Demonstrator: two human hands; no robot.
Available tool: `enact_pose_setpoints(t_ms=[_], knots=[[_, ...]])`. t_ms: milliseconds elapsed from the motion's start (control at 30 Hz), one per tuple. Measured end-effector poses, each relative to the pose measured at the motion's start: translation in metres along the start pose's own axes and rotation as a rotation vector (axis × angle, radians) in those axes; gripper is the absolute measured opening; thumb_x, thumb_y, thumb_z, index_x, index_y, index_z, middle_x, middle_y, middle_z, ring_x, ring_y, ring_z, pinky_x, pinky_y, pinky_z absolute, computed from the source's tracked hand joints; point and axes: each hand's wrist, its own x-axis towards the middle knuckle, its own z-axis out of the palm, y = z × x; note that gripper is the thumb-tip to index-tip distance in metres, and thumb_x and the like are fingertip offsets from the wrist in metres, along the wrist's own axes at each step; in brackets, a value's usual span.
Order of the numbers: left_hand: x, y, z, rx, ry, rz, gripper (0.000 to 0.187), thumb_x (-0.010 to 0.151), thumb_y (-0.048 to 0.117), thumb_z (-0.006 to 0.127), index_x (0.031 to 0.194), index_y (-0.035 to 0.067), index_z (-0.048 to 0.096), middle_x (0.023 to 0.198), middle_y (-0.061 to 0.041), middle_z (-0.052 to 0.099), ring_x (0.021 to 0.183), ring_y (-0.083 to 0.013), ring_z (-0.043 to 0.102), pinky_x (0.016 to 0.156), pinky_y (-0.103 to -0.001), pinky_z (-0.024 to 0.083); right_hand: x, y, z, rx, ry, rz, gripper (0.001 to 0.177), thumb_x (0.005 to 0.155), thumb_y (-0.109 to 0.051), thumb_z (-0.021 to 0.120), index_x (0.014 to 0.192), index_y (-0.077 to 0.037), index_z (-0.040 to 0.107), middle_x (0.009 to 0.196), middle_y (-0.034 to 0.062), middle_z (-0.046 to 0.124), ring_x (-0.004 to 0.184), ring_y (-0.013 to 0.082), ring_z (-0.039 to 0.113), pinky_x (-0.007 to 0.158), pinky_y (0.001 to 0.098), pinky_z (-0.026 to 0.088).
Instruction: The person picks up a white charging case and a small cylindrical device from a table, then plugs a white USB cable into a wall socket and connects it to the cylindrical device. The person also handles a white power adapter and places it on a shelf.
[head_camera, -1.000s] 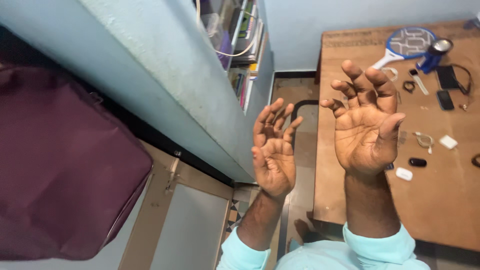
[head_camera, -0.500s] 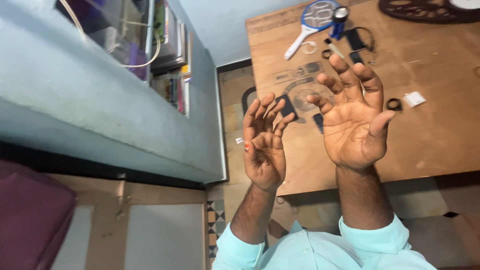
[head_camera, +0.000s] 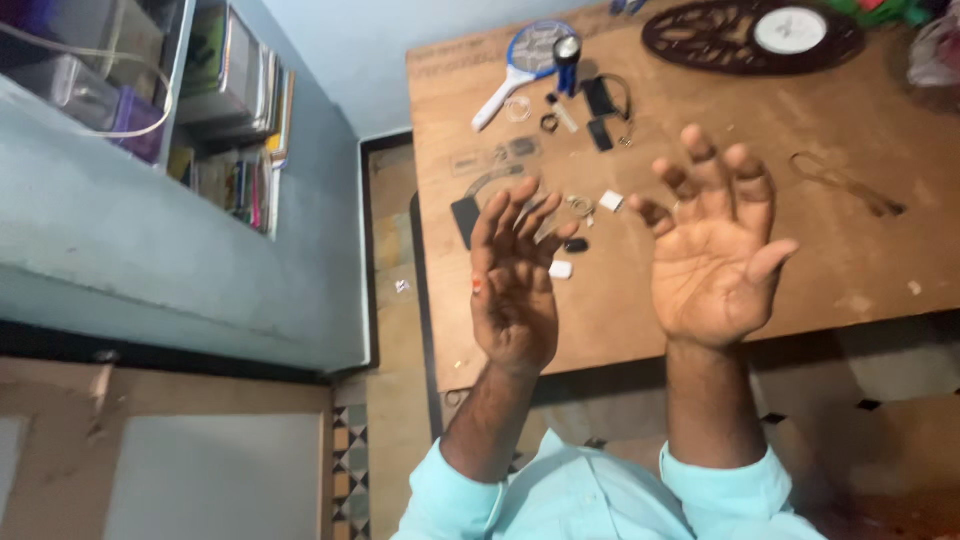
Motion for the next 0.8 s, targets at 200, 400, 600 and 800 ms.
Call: enact_pose_setpoints(t_ms=[200,400,600,800], knots=[[-0.01,-0.048,0.051,0.007,0.051,-0.045,0.073,0.109,0.055,0.045,0.163,0.007,0.03,0.164,-0.021,0.039,0.148,-0.0344,0.045,0.118,-0.05,0.043,-0.002,-0.052,-0.057,-0.019,0.023,0.011,0.072,0.11,-0.065,0.048,0.159,-0.013,0.035,0.166,0.0195,0.034,0.142,0.0302,0.044,0.114,0.0476,0.042],[-0.007,-0.092,0.078,-0.031,-0.004,-0.06,0.072,0.11,0.054,0.044,0.164,0.008,0.031,0.167,-0.021,0.037,0.151,-0.0355,0.044,0.124,-0.05,0.041,-0.004,-0.079,-0.115,-0.045,0.055,-0.032,0.073,0.111,-0.068,0.036,0.16,-0.014,0.036,0.166,0.0181,0.035,0.144,0.0288,0.042,0.117,0.0475,0.041],[0.009,-0.13,0.082,-0.08,-0.043,-0.098,0.072,0.111,0.055,0.042,0.165,0.009,0.031,0.163,-0.021,0.036,0.148,-0.0345,0.043,0.121,-0.049,0.041,0.008,-0.087,-0.166,-0.18,0.112,-0.029,0.077,0.109,-0.074,0.03,0.159,-0.017,0.038,0.162,0.0159,0.036,0.143,0.0271,0.042,0.118,0.0473,0.04],[0.055,-0.174,0.072,-0.16,-0.048,-0.094,0.072,0.112,0.056,0.04,0.165,0.009,0.032,0.164,-0.021,0.035,0.148,-0.0347,0.041,0.12,-0.05,0.041,0.047,-0.074,-0.195,-0.241,0.096,-0.041,0.075,0.111,-0.073,0.03,0.156,-0.015,0.04,0.16,0.0166,0.039,0.139,0.0259,0.045,0.116,0.0458,0.041]])
